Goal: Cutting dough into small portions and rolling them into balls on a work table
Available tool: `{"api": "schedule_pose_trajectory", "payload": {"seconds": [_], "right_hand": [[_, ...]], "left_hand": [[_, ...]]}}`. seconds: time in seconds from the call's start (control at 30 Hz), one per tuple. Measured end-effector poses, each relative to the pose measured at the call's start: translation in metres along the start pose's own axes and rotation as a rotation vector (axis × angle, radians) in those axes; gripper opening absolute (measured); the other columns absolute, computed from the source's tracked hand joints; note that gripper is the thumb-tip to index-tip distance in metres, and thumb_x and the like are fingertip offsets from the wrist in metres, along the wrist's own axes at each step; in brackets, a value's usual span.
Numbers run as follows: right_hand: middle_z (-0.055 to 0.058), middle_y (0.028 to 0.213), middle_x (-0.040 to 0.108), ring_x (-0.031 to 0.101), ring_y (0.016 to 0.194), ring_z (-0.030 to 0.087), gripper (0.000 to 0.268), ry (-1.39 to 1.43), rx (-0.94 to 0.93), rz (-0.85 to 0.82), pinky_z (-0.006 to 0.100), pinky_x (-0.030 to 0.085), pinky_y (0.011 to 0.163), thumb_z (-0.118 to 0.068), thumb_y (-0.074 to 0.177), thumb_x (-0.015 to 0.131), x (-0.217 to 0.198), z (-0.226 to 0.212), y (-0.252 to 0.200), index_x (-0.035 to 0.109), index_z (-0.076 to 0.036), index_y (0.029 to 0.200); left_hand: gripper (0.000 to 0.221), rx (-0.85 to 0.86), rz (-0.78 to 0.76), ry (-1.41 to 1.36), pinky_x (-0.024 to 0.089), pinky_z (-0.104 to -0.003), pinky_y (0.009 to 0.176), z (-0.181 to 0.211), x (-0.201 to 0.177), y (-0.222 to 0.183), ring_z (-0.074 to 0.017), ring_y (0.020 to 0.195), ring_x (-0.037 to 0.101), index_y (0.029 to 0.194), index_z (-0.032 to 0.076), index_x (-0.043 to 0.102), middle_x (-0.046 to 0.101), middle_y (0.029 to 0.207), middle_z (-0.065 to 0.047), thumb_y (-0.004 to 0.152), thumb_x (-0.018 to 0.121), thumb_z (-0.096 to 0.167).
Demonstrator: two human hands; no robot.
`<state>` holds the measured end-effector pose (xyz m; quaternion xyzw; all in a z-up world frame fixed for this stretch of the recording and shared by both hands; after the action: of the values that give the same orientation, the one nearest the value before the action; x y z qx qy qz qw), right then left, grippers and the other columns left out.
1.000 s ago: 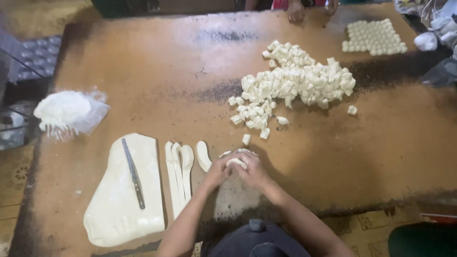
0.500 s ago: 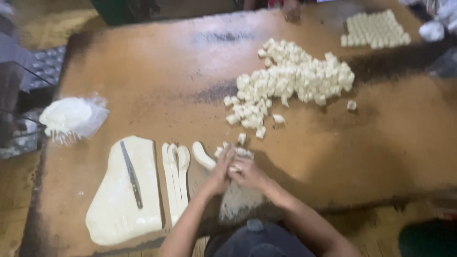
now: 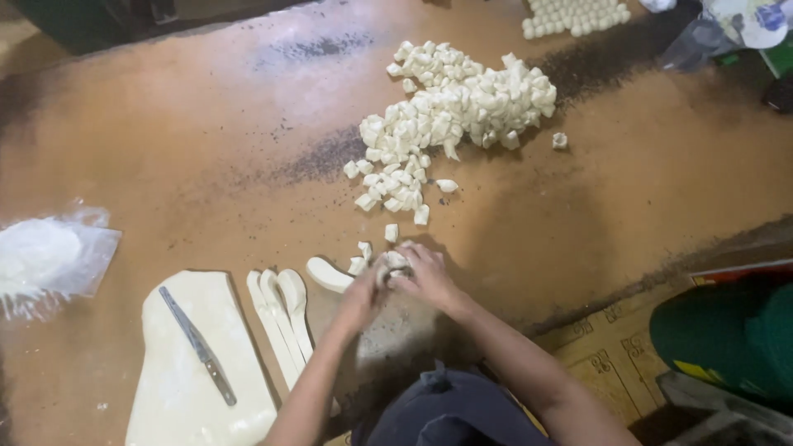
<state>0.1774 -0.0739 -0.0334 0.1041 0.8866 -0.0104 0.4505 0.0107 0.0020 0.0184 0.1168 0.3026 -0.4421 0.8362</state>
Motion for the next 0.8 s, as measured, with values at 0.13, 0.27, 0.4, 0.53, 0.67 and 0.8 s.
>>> {"api": "schedule_pose_trajectory", "payload": {"seconds": [0.13, 0.27, 0.4, 0.53, 0.67, 0.8], "right_hand": [[0.022, 0.098, 0.067, 0.067, 0.093, 0.045, 0.04, 0.191, -0.245, 0.064, 0.054, 0.053, 0.079, -0.026, 0.079, 0.083, -0.018, -0.052, 0.009, 0.065, -0.003, 0.106], [0.006, 0.084, 0.067, 0.069, 0.078, 0.03, 0.02, 0.322, -0.28, 0.275, 0.039, 0.056, 0.071, -0.019, 0.085, 0.078, -0.009, -0.05, 0.011, 0.07, -0.013, 0.101], [0.01, 0.074, 0.068, 0.07, 0.067, 0.033, 0.025, 0.172, 0.064, 0.243, 0.043, 0.054, 0.058, -0.041, 0.093, 0.068, 0.041, 0.024, 0.008, 0.065, -0.017, 0.092], [0.014, 0.07, 0.068, 0.071, 0.069, 0.038, 0.033, -0.048, 0.062, 0.12, 0.048, 0.051, 0.058, -0.043, 0.093, 0.063, 0.022, 0.02, 0.01, 0.06, -0.013, 0.08], [0.01, 0.099, 0.063, 0.067, 0.092, 0.034, 0.048, 0.101, -0.149, 0.157, 0.047, 0.054, 0.079, -0.038, 0.086, 0.077, 0.006, -0.004, 0.018, 0.063, -0.014, 0.125], [0.022, 0.087, 0.069, 0.069, 0.084, 0.042, 0.035, 0.656, -0.164, -0.044, 0.052, 0.054, 0.076, -0.034, 0.104, 0.056, -0.008, -0.041, -0.011, 0.067, -0.002, 0.114]], "left_hand": [[0.104, 0.07, -0.128, -0.087, 0.047, -0.061, 0.108, -0.013, 0.003, 0.014, -0.0525, 0.132, 0.048, 0.162, 0.02, 0.007, 0.022, 0.159, -0.03, 0.079, 0.054, -0.022], [0.051, 0.1, 0.065, -0.205, 0.047, -0.053, 0.096, -0.04, 0.012, 0.024, -0.0407, 0.112, 0.058, 0.136, 0.013, 0.052, 0.054, 0.123, -0.021, 0.087, 0.067, 0.01], [0.035, 0.013, -0.029, 0.125, 0.045, -0.034, 0.055, -0.086, 0.077, 0.024, -0.0212, 0.051, 0.051, 0.064, 0.014, 0.056, 0.052, 0.052, -0.001, 0.094, 0.066, 0.029], [0.028, 0.102, -0.075, 0.285, 0.05, -0.036, 0.062, -0.042, 0.06, -0.009, -0.0255, 0.063, 0.066, 0.065, 0.019, 0.061, 0.064, 0.06, -0.001, 0.089, 0.067, 0.031], [0.012, -0.142, 0.06, -0.221, 0.056, -0.042, 0.083, -0.026, 0.03, -0.012, -0.0288, 0.093, 0.074, 0.101, 0.005, 0.074, 0.076, 0.091, -0.012, 0.093, 0.067, 0.009], [0.017, -0.165, 0.214, -0.43, 0.055, -0.046, 0.081, 0.026, 0.012, -0.02, -0.0298, 0.086, 0.07, 0.11, 0.001, 0.066, 0.069, 0.087, -0.017, 0.101, 0.057, 0.012]]}}
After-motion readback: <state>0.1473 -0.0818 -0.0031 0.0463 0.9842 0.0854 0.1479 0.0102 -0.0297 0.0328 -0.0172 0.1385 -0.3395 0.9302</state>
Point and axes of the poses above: each hand's wrist, its own y-axis towards the middle knuckle, its own x-axis out of the palm, z = x × y, the point moved 2 cm from there along y, towards the middle knuckle
